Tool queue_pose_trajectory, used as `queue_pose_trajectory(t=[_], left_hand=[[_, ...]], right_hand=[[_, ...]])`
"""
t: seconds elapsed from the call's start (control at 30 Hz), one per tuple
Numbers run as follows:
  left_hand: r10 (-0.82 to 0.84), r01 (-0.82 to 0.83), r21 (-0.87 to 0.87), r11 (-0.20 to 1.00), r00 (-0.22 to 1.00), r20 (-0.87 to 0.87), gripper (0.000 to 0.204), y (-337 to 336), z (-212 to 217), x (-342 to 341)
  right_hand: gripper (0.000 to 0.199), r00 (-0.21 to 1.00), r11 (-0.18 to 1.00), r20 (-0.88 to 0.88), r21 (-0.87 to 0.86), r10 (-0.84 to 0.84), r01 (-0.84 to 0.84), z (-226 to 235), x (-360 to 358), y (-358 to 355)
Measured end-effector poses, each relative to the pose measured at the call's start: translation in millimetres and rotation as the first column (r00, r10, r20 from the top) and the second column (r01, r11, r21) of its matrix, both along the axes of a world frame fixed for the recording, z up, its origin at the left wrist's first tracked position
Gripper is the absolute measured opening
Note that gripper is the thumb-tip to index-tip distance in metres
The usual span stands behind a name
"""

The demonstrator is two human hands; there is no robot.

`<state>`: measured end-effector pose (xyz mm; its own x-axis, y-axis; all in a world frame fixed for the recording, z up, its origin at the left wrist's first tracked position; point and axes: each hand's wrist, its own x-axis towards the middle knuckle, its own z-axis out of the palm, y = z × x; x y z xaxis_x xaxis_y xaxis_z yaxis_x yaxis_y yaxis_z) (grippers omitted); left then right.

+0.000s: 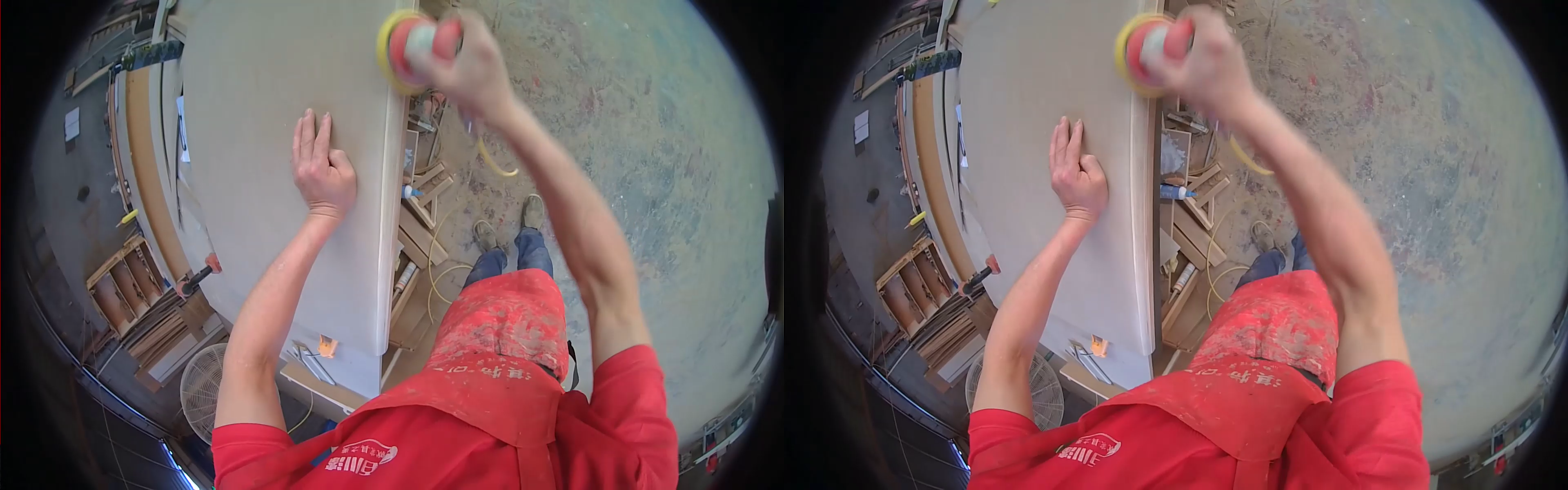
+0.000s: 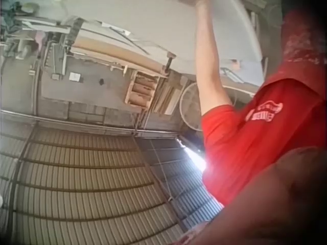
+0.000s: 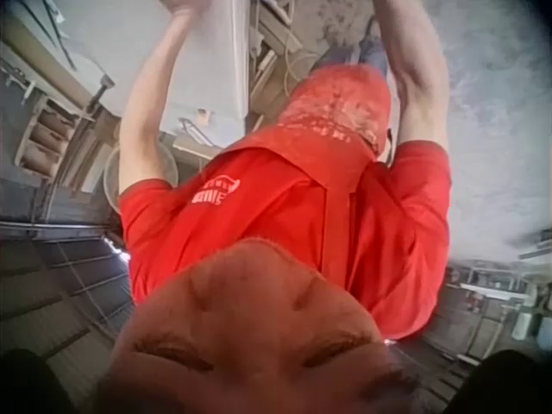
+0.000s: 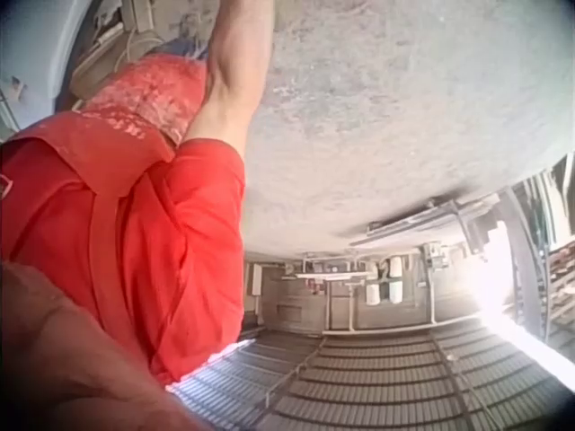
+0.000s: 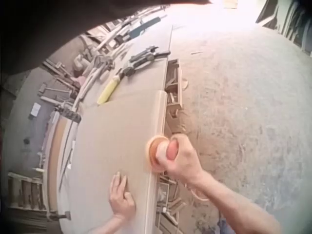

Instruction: The user sands the edges of a wooden board, measures and marks it with a marker, and سپس moves it to a storage area.

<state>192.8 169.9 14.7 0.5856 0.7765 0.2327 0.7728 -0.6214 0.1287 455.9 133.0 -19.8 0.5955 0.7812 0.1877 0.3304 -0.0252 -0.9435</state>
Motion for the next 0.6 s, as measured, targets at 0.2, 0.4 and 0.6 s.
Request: queue_pose_trajectory(t=[0.2, 0.4, 0.6], left_hand=[[0.005, -0.005, 0.018, 1.0, 1.0, -0.011, 0.053, -1.1, -0.2, -13.3], [0.024, -0.024, 0.012, 1.0, 1.0, 0.003, 0.053, 1.6, 3.9, -10.4], [0.019, -0.019, 0.012, 1.0, 1.0, 0.008, 0.052, 2.3, 0.8, -1.7]], right_hand=[[0.062, 0.966, 0.966, -0.077, 0.104, 0.246, -0.238, 3.3, -133.7, -142.0], [0.063, 0.992, 0.98, -0.01, 0.155, 0.129, -0.126, -8.6, -78.6, -75.5], [0.046, 0.98, 0.997, -0.187, -0.053, -0.064, 0.055, 9.0, -1.5, 3.9]])
